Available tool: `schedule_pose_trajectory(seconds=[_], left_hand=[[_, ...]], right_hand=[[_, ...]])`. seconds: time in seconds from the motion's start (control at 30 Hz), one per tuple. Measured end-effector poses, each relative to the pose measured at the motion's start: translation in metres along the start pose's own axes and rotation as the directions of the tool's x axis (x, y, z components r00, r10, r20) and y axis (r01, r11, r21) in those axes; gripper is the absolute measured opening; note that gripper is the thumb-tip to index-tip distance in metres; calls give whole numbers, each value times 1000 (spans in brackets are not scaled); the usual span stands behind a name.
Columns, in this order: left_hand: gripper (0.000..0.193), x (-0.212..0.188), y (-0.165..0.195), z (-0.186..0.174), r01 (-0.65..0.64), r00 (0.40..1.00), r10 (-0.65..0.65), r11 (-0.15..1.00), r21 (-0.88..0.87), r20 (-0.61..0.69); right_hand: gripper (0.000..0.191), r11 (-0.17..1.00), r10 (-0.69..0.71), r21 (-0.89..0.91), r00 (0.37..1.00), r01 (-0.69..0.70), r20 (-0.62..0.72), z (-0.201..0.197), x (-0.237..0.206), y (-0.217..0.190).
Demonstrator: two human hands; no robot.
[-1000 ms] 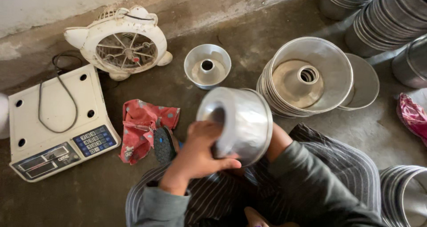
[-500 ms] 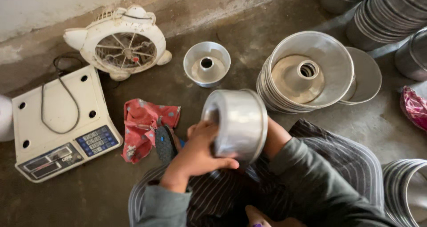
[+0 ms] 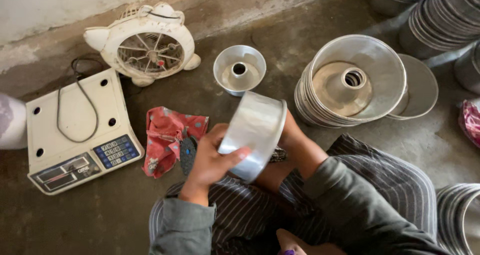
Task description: The person sits on the floor and wipes the interior and exterior surfaces of metal funnel-shaped objects using a checkered cloth. They handle each funnel one at a time, turning it over to wipe different sides, then place it into a stack.
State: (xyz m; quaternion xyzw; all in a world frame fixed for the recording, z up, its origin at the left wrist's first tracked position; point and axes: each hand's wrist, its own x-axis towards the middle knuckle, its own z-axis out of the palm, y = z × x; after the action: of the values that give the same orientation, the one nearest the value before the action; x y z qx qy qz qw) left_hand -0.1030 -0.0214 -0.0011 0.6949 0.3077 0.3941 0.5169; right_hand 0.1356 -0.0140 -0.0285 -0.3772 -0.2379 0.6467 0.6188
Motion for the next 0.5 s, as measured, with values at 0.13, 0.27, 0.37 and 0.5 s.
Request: schedule_pose_trajectory(seconds=[0.13, 0.27, 0.37, 0.5], left_hand=[[59, 13, -16, -37, 225, 858, -449, 766, -602, -251], [69, 17, -7, -47, 119, 876, -407, 704, -701, -260], [68, 20, 1, -22, 234, 855, -497, 628, -742, -151], [65, 22, -1, -9, 227, 885, -429, 736, -638, -181]], right_hand=[[39, 537, -260, -747, 919, 393, 297, -12, -14, -21], [36, 405, -691, -734, 708, 546, 145, 15, -41, -49], [31, -15, -784, -841, 516, 540, 345, 32, -40, -54], [47, -227, -458, -788, 651, 572, 605, 34, -23, -26]])
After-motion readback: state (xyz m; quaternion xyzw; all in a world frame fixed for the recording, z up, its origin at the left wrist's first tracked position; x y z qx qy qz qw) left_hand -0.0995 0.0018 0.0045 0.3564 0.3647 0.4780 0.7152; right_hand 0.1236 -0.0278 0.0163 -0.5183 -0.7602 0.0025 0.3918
